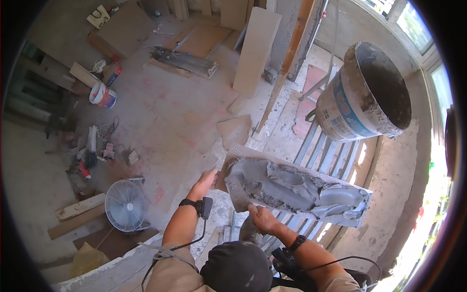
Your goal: Apply mortar to the back of a tile using a trowel.
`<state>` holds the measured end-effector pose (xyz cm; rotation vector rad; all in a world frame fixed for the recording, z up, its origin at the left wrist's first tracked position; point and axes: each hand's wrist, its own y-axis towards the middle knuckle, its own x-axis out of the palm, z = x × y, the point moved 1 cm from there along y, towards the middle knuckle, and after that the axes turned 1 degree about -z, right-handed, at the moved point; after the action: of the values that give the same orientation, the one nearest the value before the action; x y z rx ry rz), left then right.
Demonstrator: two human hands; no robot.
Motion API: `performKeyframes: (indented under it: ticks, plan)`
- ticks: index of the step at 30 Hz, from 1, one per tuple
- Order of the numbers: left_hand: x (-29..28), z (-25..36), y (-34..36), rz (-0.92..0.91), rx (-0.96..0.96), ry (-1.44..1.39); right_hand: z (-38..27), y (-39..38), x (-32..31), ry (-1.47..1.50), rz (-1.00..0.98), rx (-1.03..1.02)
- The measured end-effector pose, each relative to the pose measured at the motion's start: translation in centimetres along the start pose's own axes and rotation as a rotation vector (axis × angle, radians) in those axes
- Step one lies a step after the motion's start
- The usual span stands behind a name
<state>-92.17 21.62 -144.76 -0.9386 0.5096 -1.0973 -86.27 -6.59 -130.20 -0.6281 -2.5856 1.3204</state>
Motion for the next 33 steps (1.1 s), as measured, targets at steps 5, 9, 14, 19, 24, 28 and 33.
performKeyframes:
  ticks: [5,9,14,19,24,28,33]
  plan:
    - [-0.3,0.3,-2.1,-0.046,-0.032,-0.118,3.9,0.2,2.7,-0.689,0.314,-0.277]
    - [0.8,1.4,-2.1,-0.101,-0.018,-0.043,6.4,1.3,2.0,-0.695,0.184,-0.291]
    - [-2.4,-1.4,-1.4,-0.081,0.026,-0.132,3.5,0.4,2.4,-0.581,0.046,-0.364]
    - [-1.7,-3.4,-4.8,0.105,0.027,-0.221,0.0,4.7,2.3,-0.460,0.336,-0.670]
    - [-1.7,-6.9,-8.4,0.257,-0.025,-0.365,-1.1,10.0,5.1,-0.628,0.043,-0.678]
    - [-4.4,-10.9,-11.4,0.319,-0.075,-0.419,-5.2,5.5,3.7,-0.349,-0.171,-0.326]
    - [-5.5,-15.9,-13.2,0.403,-0.175,-0.447,-4.1,6.1,1.8,-0.429,0.251,-0.477]
